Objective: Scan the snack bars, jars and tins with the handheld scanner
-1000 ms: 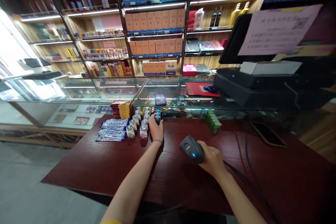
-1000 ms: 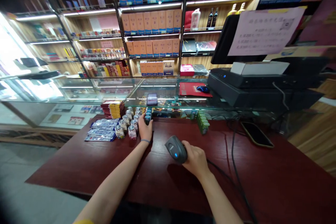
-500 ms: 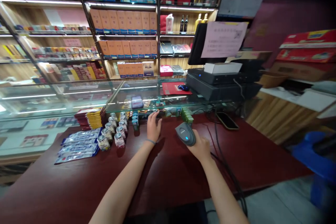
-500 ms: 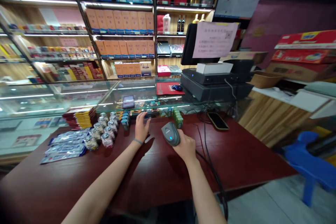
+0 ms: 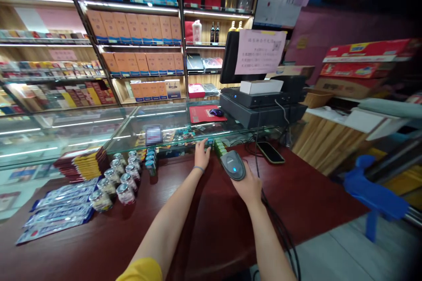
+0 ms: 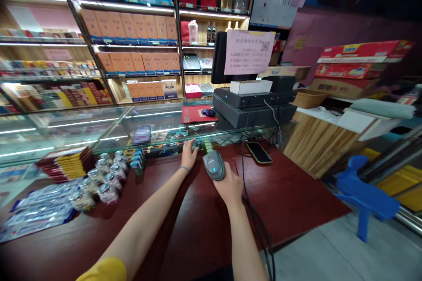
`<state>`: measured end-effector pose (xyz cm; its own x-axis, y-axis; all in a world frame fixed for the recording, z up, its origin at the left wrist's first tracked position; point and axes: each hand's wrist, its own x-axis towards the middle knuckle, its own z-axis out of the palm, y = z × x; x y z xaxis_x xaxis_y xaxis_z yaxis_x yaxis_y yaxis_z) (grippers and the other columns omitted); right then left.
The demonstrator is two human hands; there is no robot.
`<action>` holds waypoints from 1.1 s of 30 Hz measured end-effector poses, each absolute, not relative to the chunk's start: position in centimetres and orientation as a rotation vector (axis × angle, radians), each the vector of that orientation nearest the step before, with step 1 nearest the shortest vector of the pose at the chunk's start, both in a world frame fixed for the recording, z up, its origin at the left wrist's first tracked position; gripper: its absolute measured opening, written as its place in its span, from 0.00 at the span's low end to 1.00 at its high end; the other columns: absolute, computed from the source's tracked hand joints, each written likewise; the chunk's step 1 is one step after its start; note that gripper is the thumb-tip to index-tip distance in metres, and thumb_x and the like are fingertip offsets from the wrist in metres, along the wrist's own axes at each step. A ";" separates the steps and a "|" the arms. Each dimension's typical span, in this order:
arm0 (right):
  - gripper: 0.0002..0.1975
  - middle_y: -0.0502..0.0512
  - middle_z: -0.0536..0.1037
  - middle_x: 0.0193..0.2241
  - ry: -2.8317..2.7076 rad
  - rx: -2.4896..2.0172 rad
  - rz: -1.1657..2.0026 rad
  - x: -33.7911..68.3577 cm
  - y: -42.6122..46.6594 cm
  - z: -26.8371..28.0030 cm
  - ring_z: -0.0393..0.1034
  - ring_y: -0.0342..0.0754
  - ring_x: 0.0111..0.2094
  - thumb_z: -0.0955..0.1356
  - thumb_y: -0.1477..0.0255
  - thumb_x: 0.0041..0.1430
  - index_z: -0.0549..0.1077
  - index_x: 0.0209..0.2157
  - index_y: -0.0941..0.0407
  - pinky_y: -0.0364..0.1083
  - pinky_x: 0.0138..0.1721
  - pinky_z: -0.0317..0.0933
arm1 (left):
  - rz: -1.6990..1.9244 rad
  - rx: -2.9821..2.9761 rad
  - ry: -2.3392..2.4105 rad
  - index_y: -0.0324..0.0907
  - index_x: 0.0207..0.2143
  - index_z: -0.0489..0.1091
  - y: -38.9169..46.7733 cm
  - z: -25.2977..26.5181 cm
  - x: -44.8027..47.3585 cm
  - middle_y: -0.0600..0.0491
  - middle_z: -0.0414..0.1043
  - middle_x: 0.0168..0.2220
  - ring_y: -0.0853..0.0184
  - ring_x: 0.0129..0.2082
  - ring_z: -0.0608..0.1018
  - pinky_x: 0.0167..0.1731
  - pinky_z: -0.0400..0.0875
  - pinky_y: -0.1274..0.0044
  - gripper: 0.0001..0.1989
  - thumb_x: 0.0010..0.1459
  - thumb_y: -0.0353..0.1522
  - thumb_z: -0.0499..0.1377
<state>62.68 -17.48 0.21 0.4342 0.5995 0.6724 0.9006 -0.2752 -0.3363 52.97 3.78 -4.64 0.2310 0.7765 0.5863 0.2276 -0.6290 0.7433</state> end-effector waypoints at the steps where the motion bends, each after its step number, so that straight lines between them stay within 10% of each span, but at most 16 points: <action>1: 0.16 0.52 0.76 0.21 -1.244 -1.995 -0.552 62.7 -17.5 0.2 0.69 0.47 0.22 0.69 0.63 0.53 0.73 0.42 0.56 0.42 0.25 0.51 | 1.400 1.992 0.927 0.44 0.55 0.66 3.9 -4.7 53.4 0.45 0.65 0.49 0.60 0.50 0.70 0.55 0.66 0.64 0.21 0.58 0.27 0.57; 33: 0.18 0.55 0.78 0.23 -1.297 -1.804 -0.622 60.7 -18.0 -0.5 0.72 0.51 0.22 0.66 0.64 0.54 0.69 0.46 0.57 0.43 0.25 0.56 | 1.420 1.402 0.744 0.42 0.47 0.66 -0.5 -2.9 44.2 0.48 0.73 0.45 0.66 0.43 0.77 0.46 0.72 0.70 0.17 0.55 0.34 0.63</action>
<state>60.71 -18.00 -0.54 0.3504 0.5349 0.7689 0.9344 -0.1436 -0.3259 44.17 -0.47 -2.85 0.1328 0.9173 0.3754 -0.2138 -0.3434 0.9145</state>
